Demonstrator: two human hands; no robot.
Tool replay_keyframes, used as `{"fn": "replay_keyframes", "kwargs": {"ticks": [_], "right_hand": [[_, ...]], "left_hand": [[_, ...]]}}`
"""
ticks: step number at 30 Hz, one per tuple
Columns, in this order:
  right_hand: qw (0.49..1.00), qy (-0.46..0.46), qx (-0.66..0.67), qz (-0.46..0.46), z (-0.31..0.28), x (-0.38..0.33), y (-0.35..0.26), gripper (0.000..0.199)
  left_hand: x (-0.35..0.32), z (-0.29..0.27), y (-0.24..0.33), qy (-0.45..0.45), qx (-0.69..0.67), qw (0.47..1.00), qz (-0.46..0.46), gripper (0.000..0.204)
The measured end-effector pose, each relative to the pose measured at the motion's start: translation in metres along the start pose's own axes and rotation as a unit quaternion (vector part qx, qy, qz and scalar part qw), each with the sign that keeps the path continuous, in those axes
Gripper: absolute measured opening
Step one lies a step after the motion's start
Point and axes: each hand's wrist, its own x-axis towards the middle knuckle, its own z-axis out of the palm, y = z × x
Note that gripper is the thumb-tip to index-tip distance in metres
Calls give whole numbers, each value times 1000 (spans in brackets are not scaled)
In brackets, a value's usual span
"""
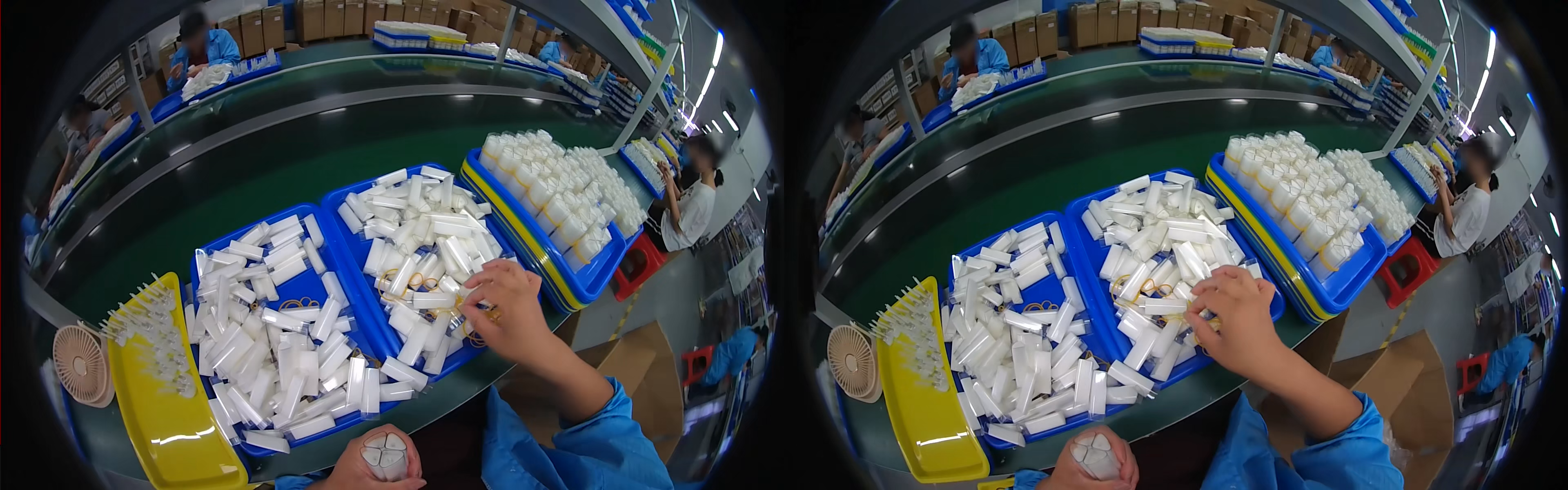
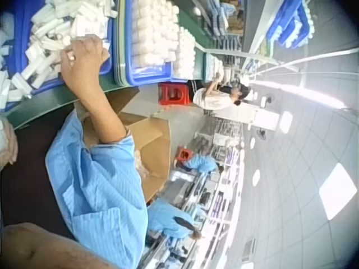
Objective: Assembling small white plastic components and securing them with rubber bands in a factory setting.
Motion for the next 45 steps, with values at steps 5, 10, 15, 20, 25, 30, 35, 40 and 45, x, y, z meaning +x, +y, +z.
{"fn": "replay_keyframes", "kwargs": {"ticks": [5, 10, 15, 20, 25, 30, 35, 40, 45], "right_hand": [[981, 16, 192, -15, -20, 32, -12, 9], [939, -54, 336, -40, -24, 33, -52, 6], [892, -160, 417, -72, -9, 16, -83, 7], [741, -311, 593, 48, 9, 3, -86, 9], [317, -251, 899, 167, 5, 12, -71, 33], [649, -473, 559, -208, -14, 6, -95, 49], [588, -424, 564, -395, 0, -19, -116, 24], [278, -273, 921, -2, 21, -51, -79, 43], [602, -368, 709, -2, 11, -27, -63, 61]], "left_hand": [[-2, 6, 2, 111, 67, 991, 23, 25], [-6, -6, 2, 133, 10, 990, 43, 51], [-6, 6, 21, 178, -46, 974, 128, 23], [-16, -6, 22, -201, -198, 948, 145, 28], [-20, -11, 13, 132, 151, 956, 212, 98], [0, -5, 12, 221, 399, 863, 215, 113], [-8, -11, 27, 183, 138, 962, 149, 122], [-15, -7, 10, 181, 117, 924, 316, 104], [-6, 4, 1, 204, 524, 787, 253, 88]]}}
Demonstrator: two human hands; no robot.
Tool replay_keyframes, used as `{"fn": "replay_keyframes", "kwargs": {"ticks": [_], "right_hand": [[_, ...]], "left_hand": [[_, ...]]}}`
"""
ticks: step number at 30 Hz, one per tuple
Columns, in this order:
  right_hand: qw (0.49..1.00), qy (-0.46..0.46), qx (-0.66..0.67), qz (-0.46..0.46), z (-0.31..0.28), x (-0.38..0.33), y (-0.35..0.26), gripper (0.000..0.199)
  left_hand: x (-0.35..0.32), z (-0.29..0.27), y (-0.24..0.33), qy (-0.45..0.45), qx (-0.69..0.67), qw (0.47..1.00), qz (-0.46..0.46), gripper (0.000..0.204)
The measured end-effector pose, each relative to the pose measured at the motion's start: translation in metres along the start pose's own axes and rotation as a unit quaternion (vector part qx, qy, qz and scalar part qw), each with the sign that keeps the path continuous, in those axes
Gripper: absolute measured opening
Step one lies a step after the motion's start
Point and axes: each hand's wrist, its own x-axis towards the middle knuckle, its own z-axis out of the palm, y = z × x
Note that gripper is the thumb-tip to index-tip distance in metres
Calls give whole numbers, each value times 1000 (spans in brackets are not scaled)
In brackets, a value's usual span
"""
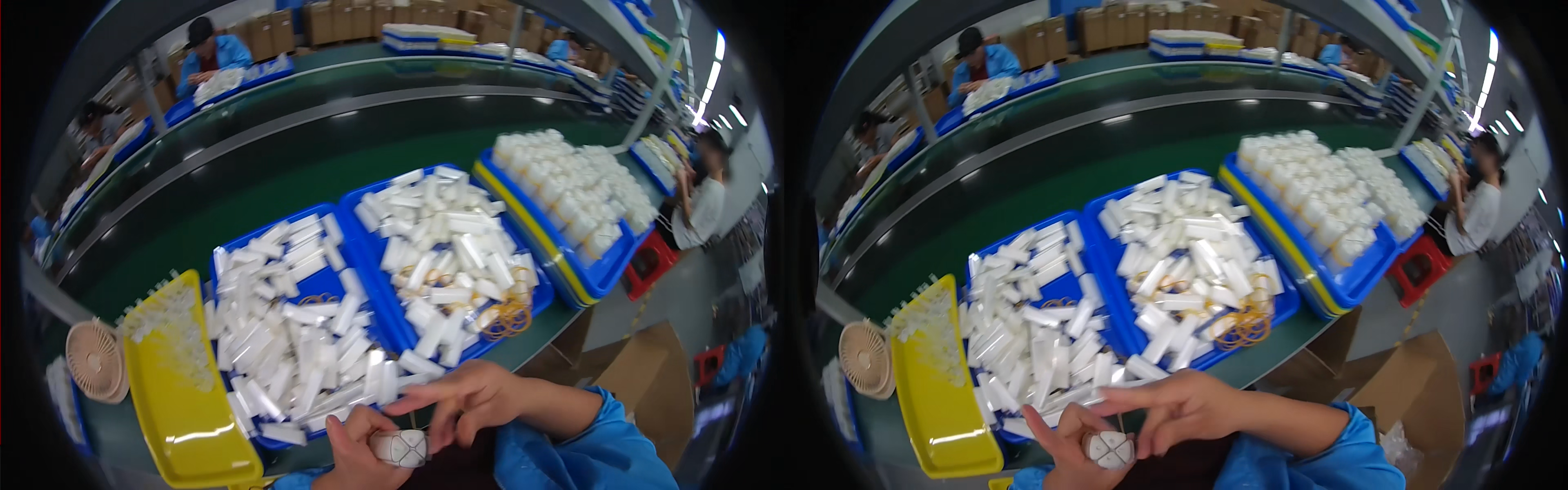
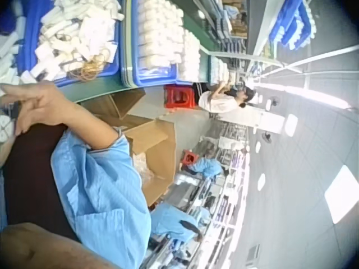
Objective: Assembling small white plastic components and securing them with rubber bands in a factory setting.
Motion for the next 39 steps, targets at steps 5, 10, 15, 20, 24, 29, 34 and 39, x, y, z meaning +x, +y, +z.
{"fn": "replay_keyframes", "kwargs": {"ticks": [5, 10, 15, 20, 24, 29, 34, 39], "right_hand": [[931, 82, -339, -106, 24, 7, -9, 35], [884, 176, -425, -81, 40, -12, 0, 31], [835, 209, -473, -188, 43, -22, -12, 33], [615, 394, -637, -247, 2, -74, -65, 42], [325, 671, -608, -271, -79, -122, -123, 42], [262, 708, -655, -17, -142, -181, -130, 29], [322, 674, -663, 60, -189, -207, -106, 30], [489, 658, -571, 39, -216, -254, -105, 30]], "left_hand": [[-3, 11, 8, -43, 132, 989, -45, 50], [3, 17, 5, -98, 141, 984, 46, 51], [10, 13, 22, -198, 106, 971, 81, 67], [-9, 9, 5, -83, 121, 937, 318, 106], [-16, -16, -15, 61, 107, 929, 350, 87], [-25, -78, -27, 162, 217, 926, 261, 67], [-38, -156, -37, 163, 398, 902, 38, 36], [-20, -216, -66, 124, 447, 886, -7, 34]]}}
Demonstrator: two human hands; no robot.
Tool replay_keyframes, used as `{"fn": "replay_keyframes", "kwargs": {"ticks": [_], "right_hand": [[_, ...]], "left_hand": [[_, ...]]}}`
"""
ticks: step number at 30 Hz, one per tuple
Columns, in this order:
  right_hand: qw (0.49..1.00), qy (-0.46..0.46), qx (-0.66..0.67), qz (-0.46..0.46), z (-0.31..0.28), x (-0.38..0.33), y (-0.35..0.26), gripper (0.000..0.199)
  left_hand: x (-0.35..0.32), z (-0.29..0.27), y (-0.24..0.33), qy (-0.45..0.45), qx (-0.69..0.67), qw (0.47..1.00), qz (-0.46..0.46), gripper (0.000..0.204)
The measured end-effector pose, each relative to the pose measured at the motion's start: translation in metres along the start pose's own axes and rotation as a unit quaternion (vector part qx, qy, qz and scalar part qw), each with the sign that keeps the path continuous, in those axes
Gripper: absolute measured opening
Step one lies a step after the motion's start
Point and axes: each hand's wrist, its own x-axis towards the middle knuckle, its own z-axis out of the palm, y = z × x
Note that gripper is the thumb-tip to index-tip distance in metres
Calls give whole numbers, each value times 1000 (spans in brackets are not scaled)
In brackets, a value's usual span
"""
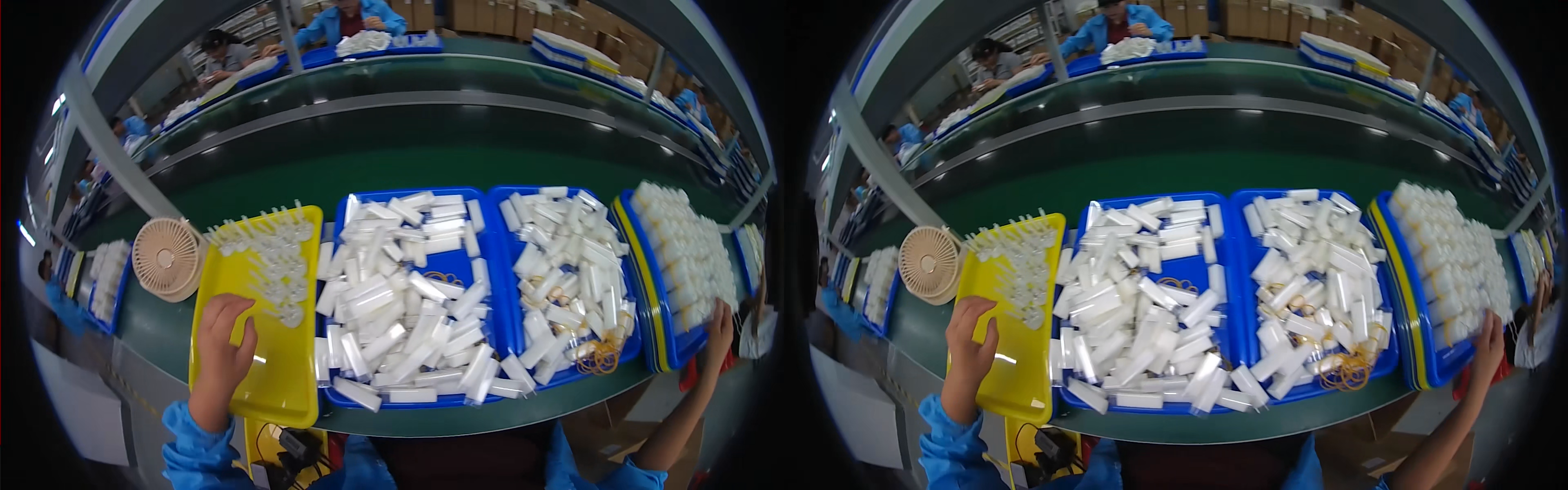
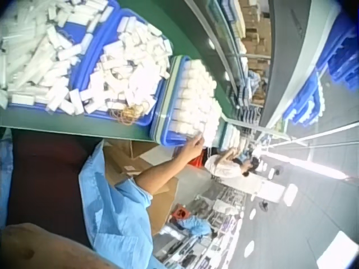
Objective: Assembling small white plastic components and securing them with rubber bands in a factory setting.
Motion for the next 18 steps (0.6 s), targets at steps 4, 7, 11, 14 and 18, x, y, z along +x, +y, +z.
{"fn": "replay_keyframes", "kwargs": {"ticks": [4, 7, 11, 14, 18], "right_hand": [[963, 126, -186, -150, -4, -6, -42, 31], [974, 144, -51, -165, 2, -37, -145, 27], [951, -25, 117, -286, 39, -74, -238, 23], [873, -222, 138, -412, 77, -98, -314, 26], [761, -387, 130, -504, 144, -113, -347, 19]], "left_hand": [[12, 6, -51, -75, 59, 995, 6, 29], [24, 19, -94, -104, 137, 985, -34, 30], [43, 43, -144, -124, 232, 959, -100, 31], [45, 65, -171, -90, 257, 955, -116, 29], [41, 59, -189, -21, 250, 961, -116, 24]]}}
